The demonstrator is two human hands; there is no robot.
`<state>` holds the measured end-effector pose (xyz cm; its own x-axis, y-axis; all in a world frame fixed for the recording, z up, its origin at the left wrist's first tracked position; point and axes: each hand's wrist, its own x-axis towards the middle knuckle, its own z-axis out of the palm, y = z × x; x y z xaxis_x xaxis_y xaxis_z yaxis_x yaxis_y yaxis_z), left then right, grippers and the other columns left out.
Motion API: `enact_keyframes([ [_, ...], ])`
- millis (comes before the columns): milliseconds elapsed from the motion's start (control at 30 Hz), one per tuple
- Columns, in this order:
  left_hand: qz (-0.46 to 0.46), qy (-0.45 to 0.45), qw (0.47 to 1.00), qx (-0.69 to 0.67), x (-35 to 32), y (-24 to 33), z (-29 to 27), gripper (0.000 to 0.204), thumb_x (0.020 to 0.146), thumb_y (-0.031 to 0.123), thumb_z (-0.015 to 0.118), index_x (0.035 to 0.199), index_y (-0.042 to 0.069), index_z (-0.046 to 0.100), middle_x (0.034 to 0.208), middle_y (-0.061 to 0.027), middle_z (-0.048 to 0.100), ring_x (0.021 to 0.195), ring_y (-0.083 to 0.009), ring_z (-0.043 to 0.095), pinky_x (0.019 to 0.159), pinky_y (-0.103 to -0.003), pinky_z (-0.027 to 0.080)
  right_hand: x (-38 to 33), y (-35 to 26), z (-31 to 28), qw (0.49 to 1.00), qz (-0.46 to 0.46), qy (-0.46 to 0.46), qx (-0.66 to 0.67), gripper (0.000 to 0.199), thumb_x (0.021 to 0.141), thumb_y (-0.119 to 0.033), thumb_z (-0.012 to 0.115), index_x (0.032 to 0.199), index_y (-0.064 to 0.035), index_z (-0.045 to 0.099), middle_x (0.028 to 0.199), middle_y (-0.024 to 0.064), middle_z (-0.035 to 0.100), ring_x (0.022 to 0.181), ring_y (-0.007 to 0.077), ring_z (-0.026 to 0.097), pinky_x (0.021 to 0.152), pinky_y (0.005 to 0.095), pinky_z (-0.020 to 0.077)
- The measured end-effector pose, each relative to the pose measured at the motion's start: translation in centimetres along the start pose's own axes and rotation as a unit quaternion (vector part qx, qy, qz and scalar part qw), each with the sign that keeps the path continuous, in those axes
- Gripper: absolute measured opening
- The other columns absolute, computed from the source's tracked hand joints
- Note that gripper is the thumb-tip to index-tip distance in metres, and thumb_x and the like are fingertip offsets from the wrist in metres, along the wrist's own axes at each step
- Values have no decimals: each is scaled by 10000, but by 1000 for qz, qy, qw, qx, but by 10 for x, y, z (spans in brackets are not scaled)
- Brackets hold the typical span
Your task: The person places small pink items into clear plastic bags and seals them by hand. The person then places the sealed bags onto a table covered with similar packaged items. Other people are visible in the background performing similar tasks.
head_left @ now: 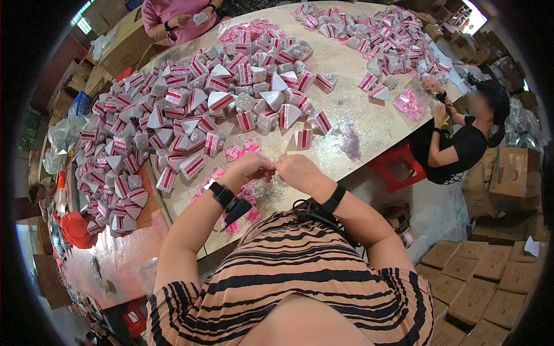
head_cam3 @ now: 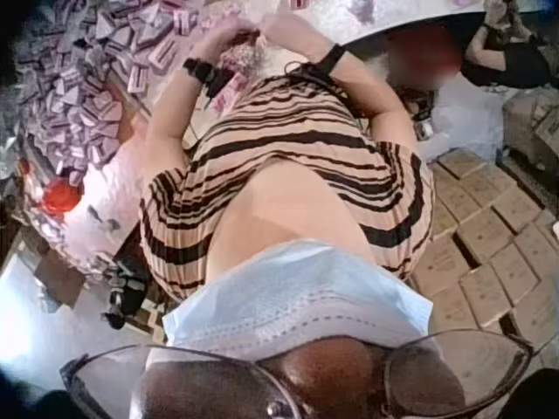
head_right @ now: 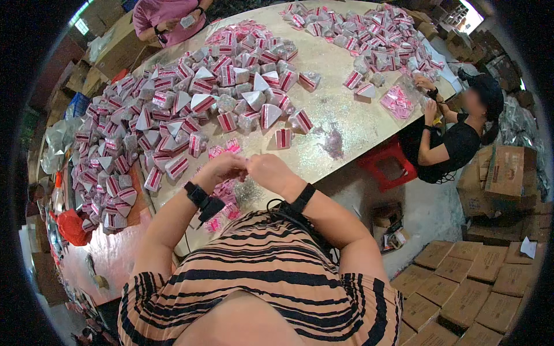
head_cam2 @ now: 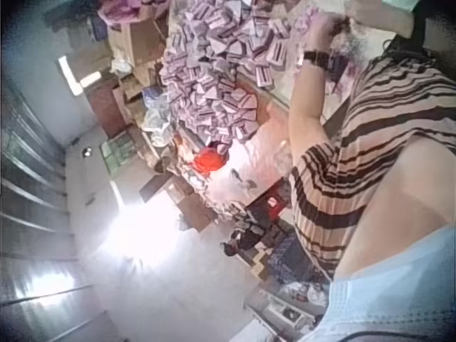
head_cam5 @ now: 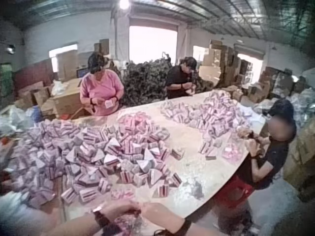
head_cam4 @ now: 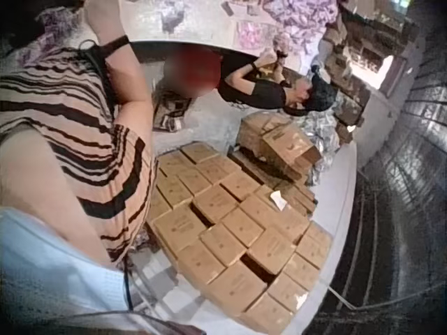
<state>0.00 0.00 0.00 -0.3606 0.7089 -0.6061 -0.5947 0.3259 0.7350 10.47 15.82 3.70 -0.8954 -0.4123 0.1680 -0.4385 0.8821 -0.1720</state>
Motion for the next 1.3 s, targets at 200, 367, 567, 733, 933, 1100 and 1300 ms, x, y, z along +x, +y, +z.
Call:
enact_keyframes([
  [200, 122, 104, 946, 283, 61, 40, 41, 297, 813, 268, 619, 928, -4, 583, 735, -133, 612, 562, -206, 601, 575, -328, 499, -30, 48, -9, 979, 166, 113, 39, 87, 706, -76, 556, 692, 2, 591, 671, 161, 572, 665, 310, 599, 615, 389, 495],
  [367, 230, 346, 741, 528, 119, 28, 77, 451, 793, 396, 614, 1014, 6, 563, 835, -215, 620, 772, -342, 618, 707, -425, 489, -52, 69, -35, 938, 255, 169, 165, 109, 712, -92, 568, 696, 14, 588, 711, 178, 589, 683, 340, 579, 626, 418, 460],
  [567, 197, 299, 848, 390, 154, 0, 55, 377, 782, 345, 615, 927, -3, 610, 851, -204, 640, 796, -316, 640, 727, -398, 514, -67, 80, -40, 933, 260, 188, 162, 78, 701, -72, 588, 702, 2, 612, 697, 163, 602, 657, 324, 588, 605, 389, 468],
  [733, 183, 165, 969, 2, 64, 24, 51, 365, 814, 204, 621, 1101, -12, 557, 865, -115, 644, 753, -156, 634, 665, -265, 525, -45, 72, -39, 935, 222, 215, 174, 56, 690, -31, 602, 731, 4, 616, 661, 131, 593, 610, 270, 592, 565, 339, 462],
  [933, 294, 178, 937, -63, -17, 15, 37, 410, 806, 92, 619, 1187, -10, 507, 1007, -93, 614, 821, -135, 612, 701, -244, 512, 2, 39, -53, 960, 83, 218, 156, 42, 672, 6, 609, 694, -4, 575, 657, 123, 562, 567, 284, 556, 525, 349, 446],
  [1100, 370, 222, 902, -29, -56, 8, 27, 408, 786, 63, 620, 1175, -13, 522, 1069, -72, 595, 875, -103, 577, 748, -236, 477, 28, 8, -56, 973, 10, 194, 124, 52, 662, 5, 598, 679, -16, 554, 625, 107, 525, 558, 284, 551, 517, 356, 451],
  [1300, 369, 294, 878, 80, -84, 4, 21, 438, 758, 47, 623, 1179, -14, 517, 1049, -57, 586, 896, -81, 549, 771, -213, 440, 42, -11, -57, 977, -22, 180, 114, 58, 686, -20, 595, 677, -25, 538, 633, 103, 507, 559, 278, 555, 512, 363, 456],
])
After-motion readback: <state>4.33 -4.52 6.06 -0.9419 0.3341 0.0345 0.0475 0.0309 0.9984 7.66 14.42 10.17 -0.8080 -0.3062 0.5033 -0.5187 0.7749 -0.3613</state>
